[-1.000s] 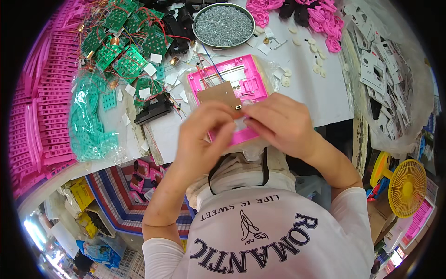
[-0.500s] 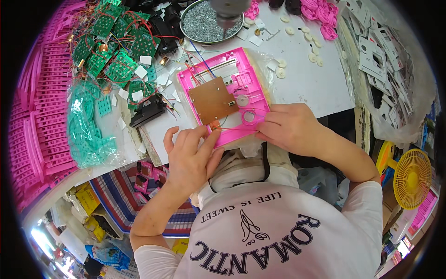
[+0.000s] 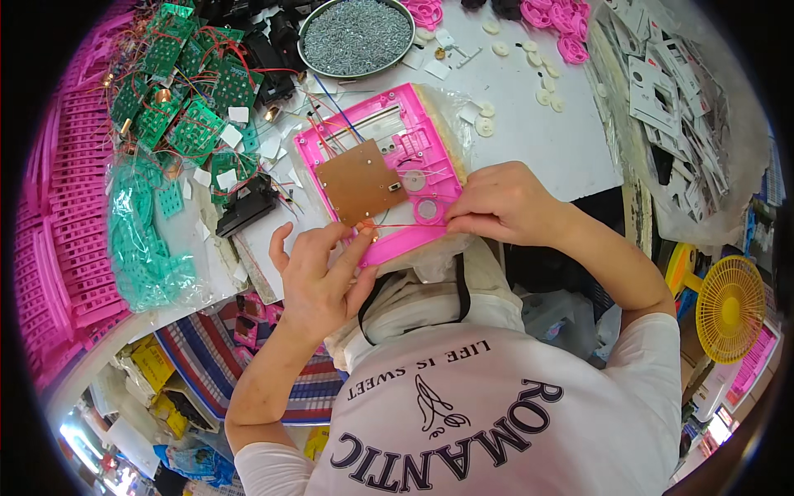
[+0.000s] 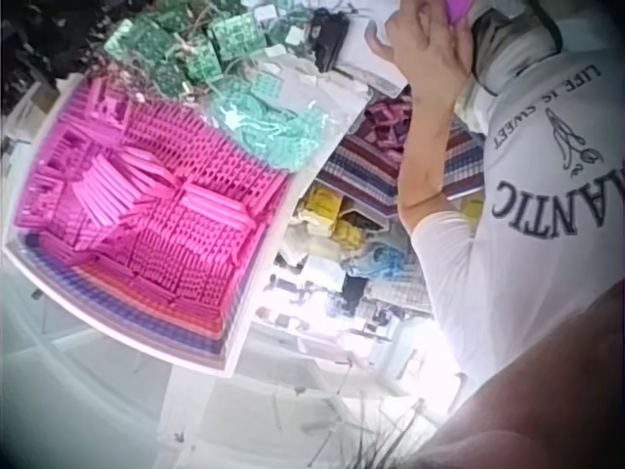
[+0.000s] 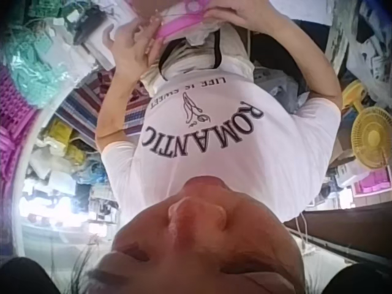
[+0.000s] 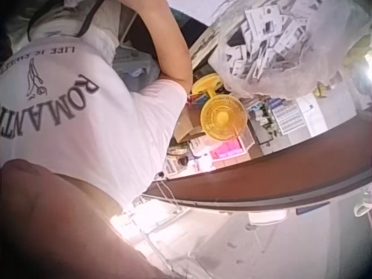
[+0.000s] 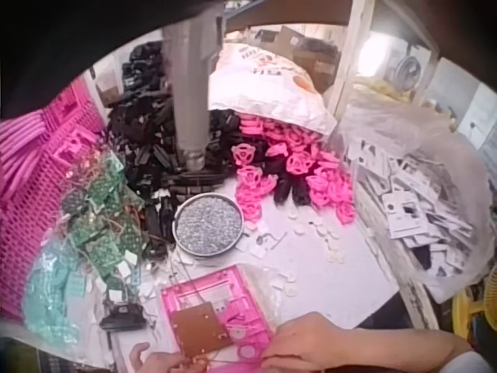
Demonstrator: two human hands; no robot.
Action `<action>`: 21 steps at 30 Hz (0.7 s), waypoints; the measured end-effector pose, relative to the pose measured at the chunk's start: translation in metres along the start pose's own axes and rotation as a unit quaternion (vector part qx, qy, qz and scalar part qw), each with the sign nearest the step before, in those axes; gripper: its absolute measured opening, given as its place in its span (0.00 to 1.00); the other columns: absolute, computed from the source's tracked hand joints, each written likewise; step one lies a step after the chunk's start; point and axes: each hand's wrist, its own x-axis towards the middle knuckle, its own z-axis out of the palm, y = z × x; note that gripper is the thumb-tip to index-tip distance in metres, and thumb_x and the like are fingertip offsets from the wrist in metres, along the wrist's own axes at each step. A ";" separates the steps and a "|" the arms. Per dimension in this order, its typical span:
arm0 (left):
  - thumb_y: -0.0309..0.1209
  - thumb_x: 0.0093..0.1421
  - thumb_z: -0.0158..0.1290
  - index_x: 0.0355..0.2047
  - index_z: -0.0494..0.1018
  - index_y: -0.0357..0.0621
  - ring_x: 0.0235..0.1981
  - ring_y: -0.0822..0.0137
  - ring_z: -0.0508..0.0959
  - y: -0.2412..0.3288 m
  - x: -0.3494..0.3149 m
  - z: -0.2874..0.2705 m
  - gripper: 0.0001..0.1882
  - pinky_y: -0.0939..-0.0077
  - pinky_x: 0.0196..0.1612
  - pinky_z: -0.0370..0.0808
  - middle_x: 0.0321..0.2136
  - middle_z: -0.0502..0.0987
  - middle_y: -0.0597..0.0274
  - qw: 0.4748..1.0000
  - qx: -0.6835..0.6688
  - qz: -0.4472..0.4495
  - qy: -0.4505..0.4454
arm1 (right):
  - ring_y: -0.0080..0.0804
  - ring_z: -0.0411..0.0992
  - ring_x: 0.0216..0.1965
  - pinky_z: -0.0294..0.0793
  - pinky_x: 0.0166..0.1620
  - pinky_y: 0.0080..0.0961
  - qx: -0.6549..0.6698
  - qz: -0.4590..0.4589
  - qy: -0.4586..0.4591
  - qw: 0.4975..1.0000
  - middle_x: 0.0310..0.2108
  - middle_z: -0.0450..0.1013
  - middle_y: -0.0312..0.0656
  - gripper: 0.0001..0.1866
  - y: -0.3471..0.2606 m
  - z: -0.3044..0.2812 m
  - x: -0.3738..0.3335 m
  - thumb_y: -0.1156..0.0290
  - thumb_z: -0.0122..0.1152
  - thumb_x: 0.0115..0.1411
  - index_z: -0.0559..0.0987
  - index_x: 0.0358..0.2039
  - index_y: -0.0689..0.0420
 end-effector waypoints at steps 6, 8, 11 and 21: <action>0.34 0.48 0.68 0.49 0.82 0.53 0.43 0.63 0.75 0.000 0.000 -0.003 0.24 0.48 0.62 0.54 0.46 0.75 0.65 1.000 -0.018 -0.015 -0.004 | 0.29 0.71 0.23 0.68 0.22 0.28 -0.143 -0.122 0.025 0.982 0.22 0.74 0.33 0.09 0.002 0.000 -0.006 0.63 0.74 0.54 0.85 0.33 0.52; 0.35 0.48 0.68 0.49 0.81 0.53 0.43 0.63 0.74 0.002 0.002 -0.006 0.24 0.48 0.62 0.54 0.46 0.75 0.65 1.000 -0.012 -0.020 -0.011 | 0.28 0.70 0.21 0.66 0.21 0.27 -0.132 -0.130 0.042 0.982 0.21 0.73 0.32 0.10 0.005 0.002 -0.010 0.64 0.75 0.53 0.85 0.35 0.52; 0.38 0.49 0.67 0.51 0.80 0.53 0.45 0.63 0.74 0.013 0.008 -0.009 0.27 0.47 0.62 0.55 0.47 0.74 0.65 1.000 0.004 -0.014 -0.016 | 0.28 0.69 0.19 0.65 0.20 0.27 -0.093 -0.119 0.068 0.986 0.19 0.72 0.32 0.13 0.013 0.008 -0.015 0.65 0.77 0.52 0.86 0.37 0.52; 0.54 0.50 0.64 0.64 0.69 0.43 0.51 0.61 0.71 0.060 0.033 0.025 0.45 0.40 0.64 0.53 0.55 0.71 0.61 0.992 0.017 0.075 -0.103 | 0.30 0.69 0.20 0.66 0.21 0.27 -0.103 -0.027 0.135 0.985 0.20 0.71 0.33 0.17 -0.001 0.016 -0.034 0.68 0.76 0.51 0.86 0.42 0.55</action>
